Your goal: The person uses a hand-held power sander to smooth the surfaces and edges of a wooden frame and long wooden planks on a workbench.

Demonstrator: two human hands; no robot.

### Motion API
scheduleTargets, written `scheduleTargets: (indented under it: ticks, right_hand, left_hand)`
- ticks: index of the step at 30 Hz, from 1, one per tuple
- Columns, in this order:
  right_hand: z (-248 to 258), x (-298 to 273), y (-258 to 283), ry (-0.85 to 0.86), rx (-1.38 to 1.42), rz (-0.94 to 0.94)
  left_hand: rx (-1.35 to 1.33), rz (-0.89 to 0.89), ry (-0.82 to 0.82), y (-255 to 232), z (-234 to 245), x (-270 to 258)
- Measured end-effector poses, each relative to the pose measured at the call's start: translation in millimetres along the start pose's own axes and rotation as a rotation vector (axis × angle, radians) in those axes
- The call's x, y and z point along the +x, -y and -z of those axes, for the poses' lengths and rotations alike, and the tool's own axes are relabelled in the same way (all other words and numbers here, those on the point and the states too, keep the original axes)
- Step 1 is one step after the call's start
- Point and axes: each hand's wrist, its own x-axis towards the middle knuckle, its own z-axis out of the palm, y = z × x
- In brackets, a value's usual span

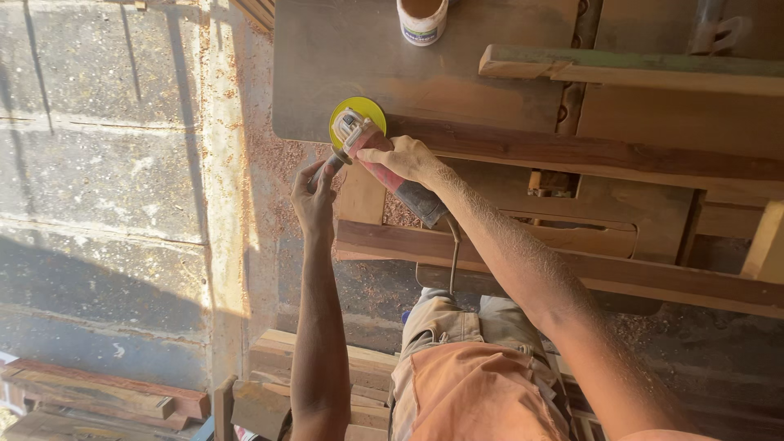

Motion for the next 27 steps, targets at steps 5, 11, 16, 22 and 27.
scheduleTargets:
  ticks: [5,11,16,22,27]
  right_hand:
    - [17,-12,-12,0.023,0.031,-0.088]
    - [42,-43,-43,0.034,0.146,-0.082]
    - [63,-72,-81,-0.043,0.291,-0.102]
    - [92,-106,-121,-0.116,0.460,-0.208]
    - [118,-135,-148,-0.116,0.500,-0.184]
  left_hand:
    - [-0.040,-0.002,0.039,-5,-22,-13]
    - [0.088,-0.095,0.055,0,-59,-32]
    - [0.113,-0.124,0.103,11,-97,-47]
    - [0.151,-0.222,0.143,21,-145,-68]
    - [0.146,-0.195,0.234,26,-179,-94]
